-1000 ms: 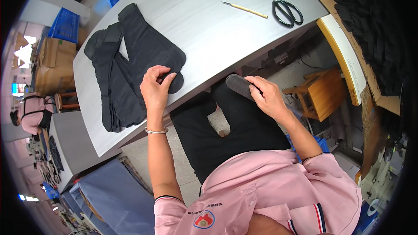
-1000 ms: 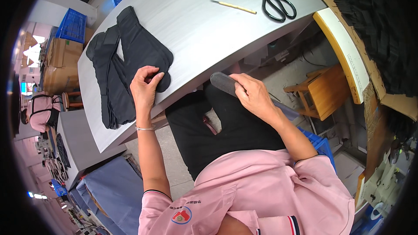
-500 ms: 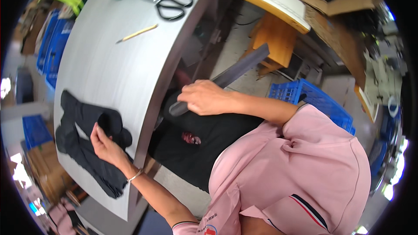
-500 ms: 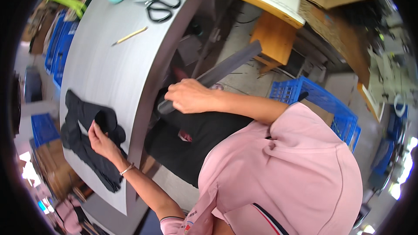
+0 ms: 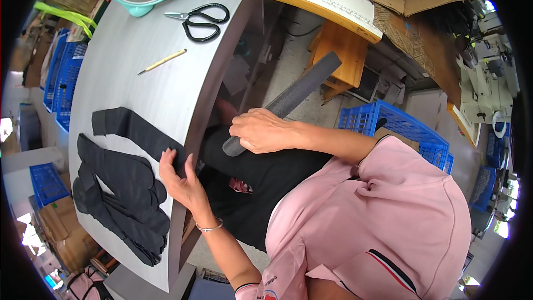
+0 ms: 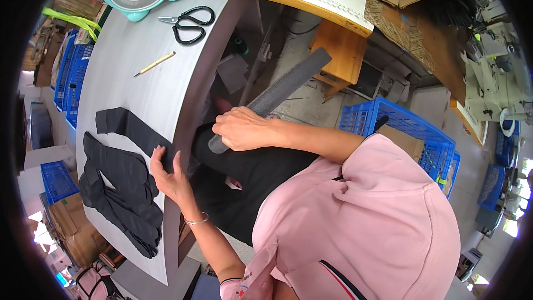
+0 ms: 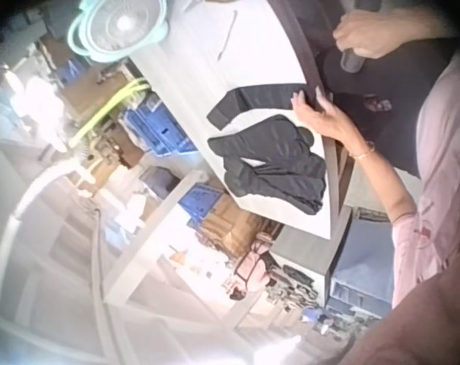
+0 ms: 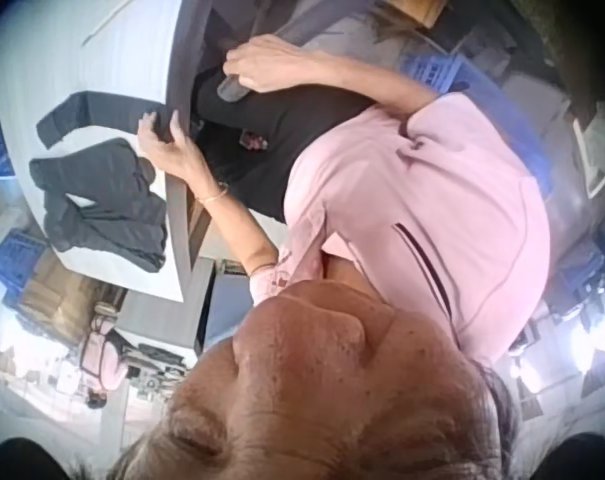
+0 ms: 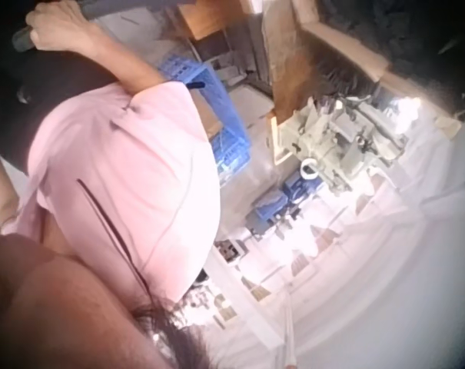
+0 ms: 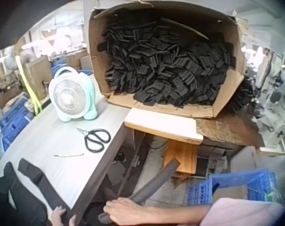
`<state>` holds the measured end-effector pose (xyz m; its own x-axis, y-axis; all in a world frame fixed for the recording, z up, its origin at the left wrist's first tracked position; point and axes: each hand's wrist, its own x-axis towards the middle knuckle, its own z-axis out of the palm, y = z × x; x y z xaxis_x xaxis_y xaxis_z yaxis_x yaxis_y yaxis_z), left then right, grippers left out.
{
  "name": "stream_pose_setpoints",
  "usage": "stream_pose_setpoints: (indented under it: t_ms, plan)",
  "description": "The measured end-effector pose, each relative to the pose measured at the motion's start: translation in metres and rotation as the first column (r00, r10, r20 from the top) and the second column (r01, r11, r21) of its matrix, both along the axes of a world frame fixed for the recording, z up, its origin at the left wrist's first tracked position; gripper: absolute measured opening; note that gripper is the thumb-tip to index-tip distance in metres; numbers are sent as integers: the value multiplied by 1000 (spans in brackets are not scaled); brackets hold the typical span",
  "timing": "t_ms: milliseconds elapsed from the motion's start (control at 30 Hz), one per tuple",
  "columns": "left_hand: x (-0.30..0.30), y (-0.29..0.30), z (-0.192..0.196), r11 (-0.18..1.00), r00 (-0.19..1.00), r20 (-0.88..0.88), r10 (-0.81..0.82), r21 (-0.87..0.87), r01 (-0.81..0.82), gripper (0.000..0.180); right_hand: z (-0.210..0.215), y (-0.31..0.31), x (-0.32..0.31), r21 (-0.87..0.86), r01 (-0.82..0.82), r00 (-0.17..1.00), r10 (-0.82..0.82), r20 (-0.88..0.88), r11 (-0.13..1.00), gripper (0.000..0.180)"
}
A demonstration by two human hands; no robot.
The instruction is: Inserting foam strips into black fabric sleeves at a manufacturing workbench.
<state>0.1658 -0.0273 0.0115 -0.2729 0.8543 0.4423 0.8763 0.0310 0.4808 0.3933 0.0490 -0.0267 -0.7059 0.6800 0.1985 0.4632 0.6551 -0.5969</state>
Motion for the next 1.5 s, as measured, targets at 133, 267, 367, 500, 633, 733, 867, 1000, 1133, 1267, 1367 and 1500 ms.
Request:
stream_pose_setpoints:
  t_ms: [133,267,367,500,633,733,867,1000,1133,1267,1367,1500]
  plan:
    - [-5,-6,-1,997,989,126,81,7,-82,12,7,-4,-11,-3,-42,998,43,52,999,16]
    - [-1,-6,-5,997,990,125,59,35,-64,11,24,-11,-19,-52,-45,998,47,34,998,22]
    - [2,-8,-5,994,994,52,94,47,-96,11,36,-14,-18,-84,8,994,-17,-107,996,26]
    - [5,-8,-3,988,986,97,137,55,-143,13,40,-13,-20,-91,-75,992,65,-105,993,34]
    - [7,-7,-3,973,971,180,159,140,-185,15,43,-15,-25,-152,-70,993,56,-100,986,43]
    - [9,-9,1,972,964,215,158,135,-190,16,49,-13,-27,-215,-86,993,66,-100,973,40]
    - [15,-17,8,955,915,312,257,62,-290,17,52,-3,-33,-416,-189,942,45,-332,889,34]
    - [15,-20,16,928,778,561,283,44,-369,18,54,1,-43,-194,-246,908,155,-390,950,35]
    - [13,-24,25,941,627,754,194,38,-336,17,63,-10,-49,-643,-171,962,-15,-274,747,26]
    - [13,-32,31,951,518,845,129,42,-306,18,70,-5,-62,-351,-193,973,131,-191,916,22]
    - [12,-36,32,959,469,881,71,70,-275,19,76,-6,-69,-772,-226,912,-149,-382,594,26]
    - [10,-37,29,974,420,906,47,52,-222,20,83,-11,-78,-719,-160,940,-118,-321,676,29]
